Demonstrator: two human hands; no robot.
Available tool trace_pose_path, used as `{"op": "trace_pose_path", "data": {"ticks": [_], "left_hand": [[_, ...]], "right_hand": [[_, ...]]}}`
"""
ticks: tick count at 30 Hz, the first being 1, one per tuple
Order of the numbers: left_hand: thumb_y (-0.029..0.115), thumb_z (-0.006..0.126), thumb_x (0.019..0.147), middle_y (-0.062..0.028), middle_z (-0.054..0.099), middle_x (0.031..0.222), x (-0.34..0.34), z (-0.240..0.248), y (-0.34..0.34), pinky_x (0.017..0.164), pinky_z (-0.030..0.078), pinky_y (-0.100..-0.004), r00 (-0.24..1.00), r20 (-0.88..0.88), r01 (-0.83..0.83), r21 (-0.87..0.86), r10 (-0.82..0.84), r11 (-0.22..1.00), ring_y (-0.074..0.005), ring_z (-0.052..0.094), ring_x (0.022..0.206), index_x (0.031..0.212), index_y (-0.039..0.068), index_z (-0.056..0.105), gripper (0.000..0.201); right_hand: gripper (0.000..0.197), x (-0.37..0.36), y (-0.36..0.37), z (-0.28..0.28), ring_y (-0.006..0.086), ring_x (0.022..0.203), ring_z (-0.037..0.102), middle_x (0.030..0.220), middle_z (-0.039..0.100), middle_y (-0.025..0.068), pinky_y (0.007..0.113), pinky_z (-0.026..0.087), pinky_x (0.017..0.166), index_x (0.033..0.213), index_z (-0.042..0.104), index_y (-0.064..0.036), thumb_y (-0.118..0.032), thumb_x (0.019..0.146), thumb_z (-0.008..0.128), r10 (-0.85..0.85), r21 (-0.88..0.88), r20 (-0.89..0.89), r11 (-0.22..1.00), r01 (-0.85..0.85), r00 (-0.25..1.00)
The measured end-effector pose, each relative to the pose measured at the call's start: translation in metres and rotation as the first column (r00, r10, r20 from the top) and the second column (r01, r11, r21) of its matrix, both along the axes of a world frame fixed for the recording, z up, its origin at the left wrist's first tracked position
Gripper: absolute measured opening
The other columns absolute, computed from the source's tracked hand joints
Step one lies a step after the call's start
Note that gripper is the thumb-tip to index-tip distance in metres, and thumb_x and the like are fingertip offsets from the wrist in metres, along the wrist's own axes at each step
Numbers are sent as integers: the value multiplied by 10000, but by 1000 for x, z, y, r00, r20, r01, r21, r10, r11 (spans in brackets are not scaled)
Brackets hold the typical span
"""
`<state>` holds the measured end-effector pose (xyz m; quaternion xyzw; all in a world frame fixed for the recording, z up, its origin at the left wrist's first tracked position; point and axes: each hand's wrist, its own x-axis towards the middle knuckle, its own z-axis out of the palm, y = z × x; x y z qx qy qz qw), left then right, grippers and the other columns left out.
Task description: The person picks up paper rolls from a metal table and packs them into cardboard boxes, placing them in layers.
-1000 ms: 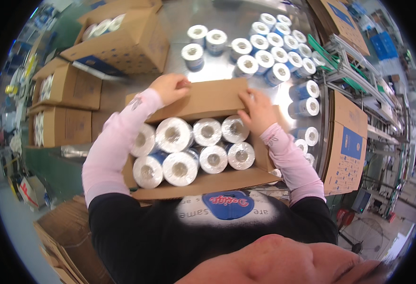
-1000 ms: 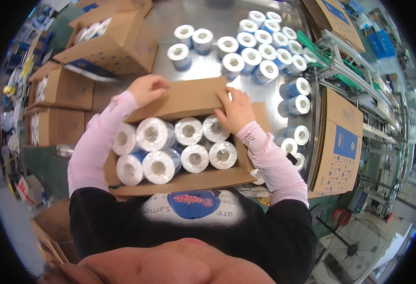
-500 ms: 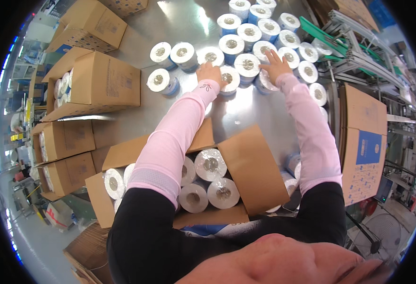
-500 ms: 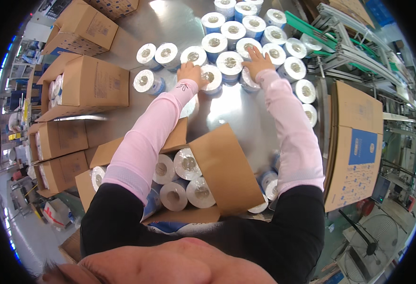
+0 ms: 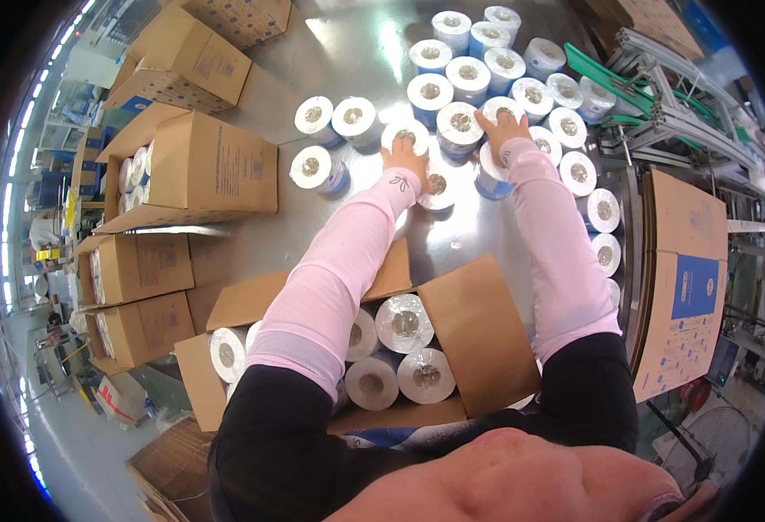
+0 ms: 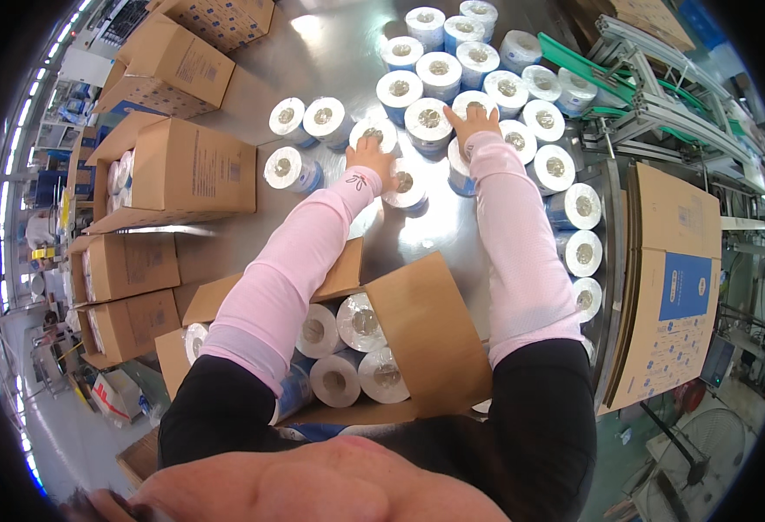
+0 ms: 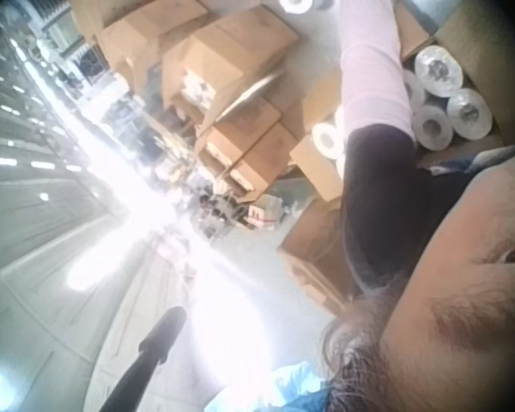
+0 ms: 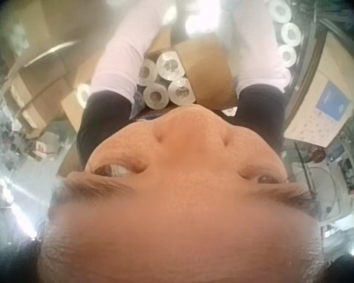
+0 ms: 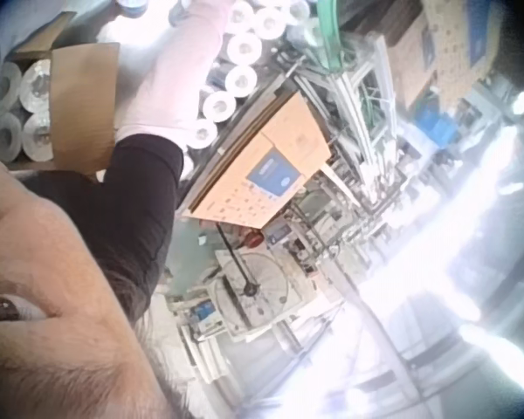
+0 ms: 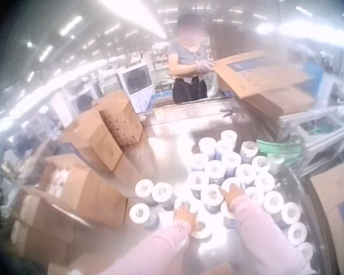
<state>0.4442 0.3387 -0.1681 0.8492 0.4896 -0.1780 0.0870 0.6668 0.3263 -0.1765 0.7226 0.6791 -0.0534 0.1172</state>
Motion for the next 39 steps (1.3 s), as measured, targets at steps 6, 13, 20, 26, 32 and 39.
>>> {"op": "trace_pose_path", "data": {"ticks": [6,13,20,26,32,39], "left_hand": [[539,689,722,-160,512,1295,-12,4,-5,1043,356,-425,990,-49,-140,-125,135,982,-322,429,1256,1174,164,669,588],[507,693,660,-152,594,1225,-33,35,-9,994,439,-373,996,-32,-81,-140,78,987,-307,547,1167,1168,165,674,613],[363,739,691,-103,696,971,-88,91,-16,825,518,-314,510,803,-225,-222,309,949,-237,666,885,1134,51,655,548],[54,585,856,-49,652,1044,-156,223,-142,860,485,-286,7,785,356,-580,619,732,-134,597,969,1172,2,599,320],[103,662,805,-42,641,983,-265,236,-260,764,479,-254,363,667,200,-738,651,645,-102,584,879,1139,29,636,343],[148,741,637,-209,486,1219,-262,219,-345,1027,372,-453,784,511,363,85,-353,928,-365,453,1189,1256,166,590,637]], "right_hand": [[632,-13,-23,-2,334,1260,450,1310,495,195,466,306,1053,1429,394,-249,-167,831,583,38,34,-54,999,-37,998],[327,-49,-184,-39,370,1194,454,1153,564,188,484,320,999,1115,663,-174,-341,846,580,-27,-83,-89,996,19,996],[440,-65,-337,-75,346,1135,521,1165,577,157,444,428,934,1189,591,-60,-318,835,635,-205,-66,-261,979,195,943],[483,1,-283,25,304,1114,545,1181,575,135,414,443,935,1182,587,-50,-326,799,692,-235,98,-884,753,651,405],[533,-33,-247,218,262,1092,568,1196,572,112,384,457,935,1176,582,-40,-334,764,749,169,156,-937,985,67,-304],[232,-224,-312,265,331,920,515,885,519,121,430,415,804,846,641,-108,-156,619,644,818,135,-328,536,-833,473]]}}
